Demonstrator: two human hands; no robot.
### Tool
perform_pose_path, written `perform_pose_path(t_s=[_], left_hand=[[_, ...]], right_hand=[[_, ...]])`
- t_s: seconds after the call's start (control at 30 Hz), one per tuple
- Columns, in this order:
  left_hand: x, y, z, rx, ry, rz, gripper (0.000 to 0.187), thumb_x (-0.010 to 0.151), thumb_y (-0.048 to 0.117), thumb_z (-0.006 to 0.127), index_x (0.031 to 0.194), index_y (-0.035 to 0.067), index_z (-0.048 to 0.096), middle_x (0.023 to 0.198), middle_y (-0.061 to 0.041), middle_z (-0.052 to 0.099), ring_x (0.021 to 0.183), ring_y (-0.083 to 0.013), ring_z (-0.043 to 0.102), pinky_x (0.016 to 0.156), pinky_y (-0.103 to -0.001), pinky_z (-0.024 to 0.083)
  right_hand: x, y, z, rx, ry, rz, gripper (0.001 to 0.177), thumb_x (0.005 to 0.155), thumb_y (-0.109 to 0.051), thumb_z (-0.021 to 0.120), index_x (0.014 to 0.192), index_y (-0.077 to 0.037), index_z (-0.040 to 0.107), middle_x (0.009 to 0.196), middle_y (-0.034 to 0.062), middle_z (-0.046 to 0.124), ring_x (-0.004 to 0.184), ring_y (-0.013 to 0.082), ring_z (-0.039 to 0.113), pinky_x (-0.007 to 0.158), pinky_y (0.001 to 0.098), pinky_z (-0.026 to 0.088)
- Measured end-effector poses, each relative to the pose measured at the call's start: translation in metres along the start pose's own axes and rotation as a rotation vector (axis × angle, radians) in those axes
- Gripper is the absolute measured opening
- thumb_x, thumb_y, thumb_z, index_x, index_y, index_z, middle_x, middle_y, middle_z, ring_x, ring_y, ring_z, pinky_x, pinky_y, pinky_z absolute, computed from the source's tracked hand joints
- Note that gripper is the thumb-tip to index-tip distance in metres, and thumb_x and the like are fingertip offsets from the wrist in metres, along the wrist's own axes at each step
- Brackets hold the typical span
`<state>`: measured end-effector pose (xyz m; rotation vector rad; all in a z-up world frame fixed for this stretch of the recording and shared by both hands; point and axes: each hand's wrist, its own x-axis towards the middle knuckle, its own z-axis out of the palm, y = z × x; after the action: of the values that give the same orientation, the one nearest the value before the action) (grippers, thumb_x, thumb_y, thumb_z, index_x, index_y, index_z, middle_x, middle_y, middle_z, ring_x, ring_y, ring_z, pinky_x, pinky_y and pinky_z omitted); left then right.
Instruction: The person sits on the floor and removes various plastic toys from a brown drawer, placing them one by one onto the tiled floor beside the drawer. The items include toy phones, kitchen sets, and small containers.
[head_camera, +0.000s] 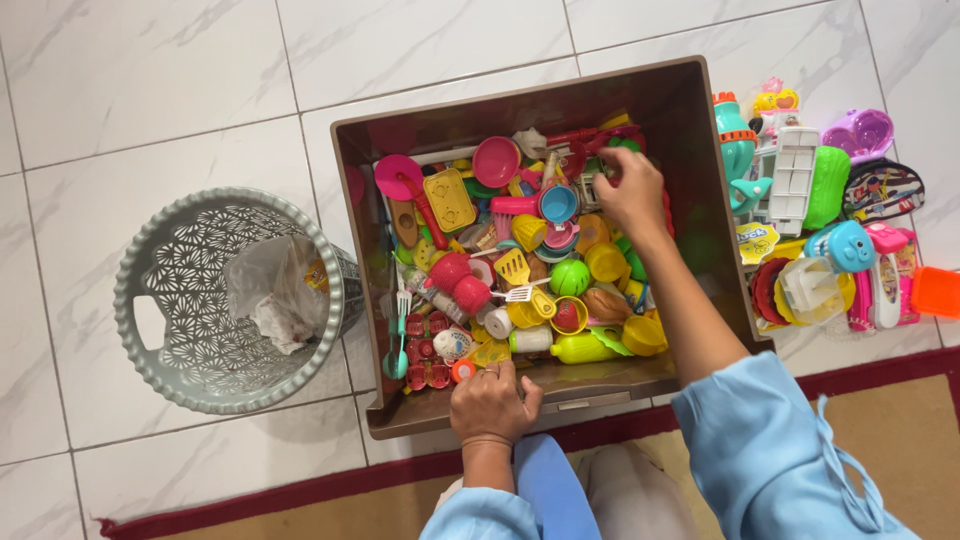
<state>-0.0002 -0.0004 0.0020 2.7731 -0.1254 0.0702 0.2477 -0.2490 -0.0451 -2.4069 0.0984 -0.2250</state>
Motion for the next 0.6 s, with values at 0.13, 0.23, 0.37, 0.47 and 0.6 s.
perform_pose_path(t_s=[0.13,0.23,0.37,0.47,0.6], left_hand=[[0.0,0.0,-0.001,0.014,-0.033,-0.008,0.025,0.076,0.034,0.064,0.073,0.009,0.068,0.071,-0.01,0.07,0.061,-0.0285,0.069,0.059,-0.042,0.052],[0.0,0.0,-0.001,0.013,-0.018,-0.002,0.025,0.075,0.034,0.064,0.074,0.009,0.068,0.07,-0.01,0.07,0.061,-0.0285,0.068,0.059,-0.042,0.052],[0.0,0.0,0.0,0.016,-0.031,-0.009,0.025,0.076,0.034,0.064,0.073,0.01,0.068,0.069,-0.01,0.07,0.061,-0.0285,0.068,0.059,-0.042,0.052],[0.001,0.0,0.0,0.012,-0.04,-0.013,0.025,0.076,0.034,0.064,0.073,0.01,0.068,0.069,-0.01,0.07,0.06,-0.0287,0.068,0.058,-0.042,0.052],[0.001,0.0,0.0,0.007,-0.029,-0.011,0.025,0.076,0.034,0.064,0.073,0.01,0.068,0.07,-0.01,0.07,0.06,-0.0288,0.068,0.058,-0.042,0.052]], right_hand=[[0.022,-0.014,0.025,-0.045,-0.023,-0.326,0.041,0.086,-0.004,0.067,0.126,-0.005,0.07,0.115,0.0194,0.069,0.101,0.0356,0.069,0.089,0.0446,0.056],[0.035,-0.027,0.042,0.087,-0.21,-0.23,0.043,0.088,-0.002,0.06,0.13,-0.005,0.066,0.119,0.0213,0.067,0.097,0.0365,0.071,0.085,0.0442,0.057],[0.045,-0.027,0.051,0.045,-0.407,-0.117,0.041,0.086,-0.004,0.06,0.126,-0.005,0.068,0.108,0.0217,0.07,0.091,0.0357,0.072,0.082,0.0444,0.056],[0.045,-0.02,0.052,-0.029,-0.362,-0.15,0.032,0.087,-0.003,0.062,0.116,-0.003,0.075,0.094,0.02,0.075,0.091,0.0329,0.073,0.087,0.0421,0.056],[0.047,-0.016,0.036,-0.074,-0.36,-0.141,0.029,0.077,-0.002,0.07,0.105,-0.001,0.078,0.093,0.0197,0.074,0.086,0.0309,0.074,0.081,0.0398,0.058]])
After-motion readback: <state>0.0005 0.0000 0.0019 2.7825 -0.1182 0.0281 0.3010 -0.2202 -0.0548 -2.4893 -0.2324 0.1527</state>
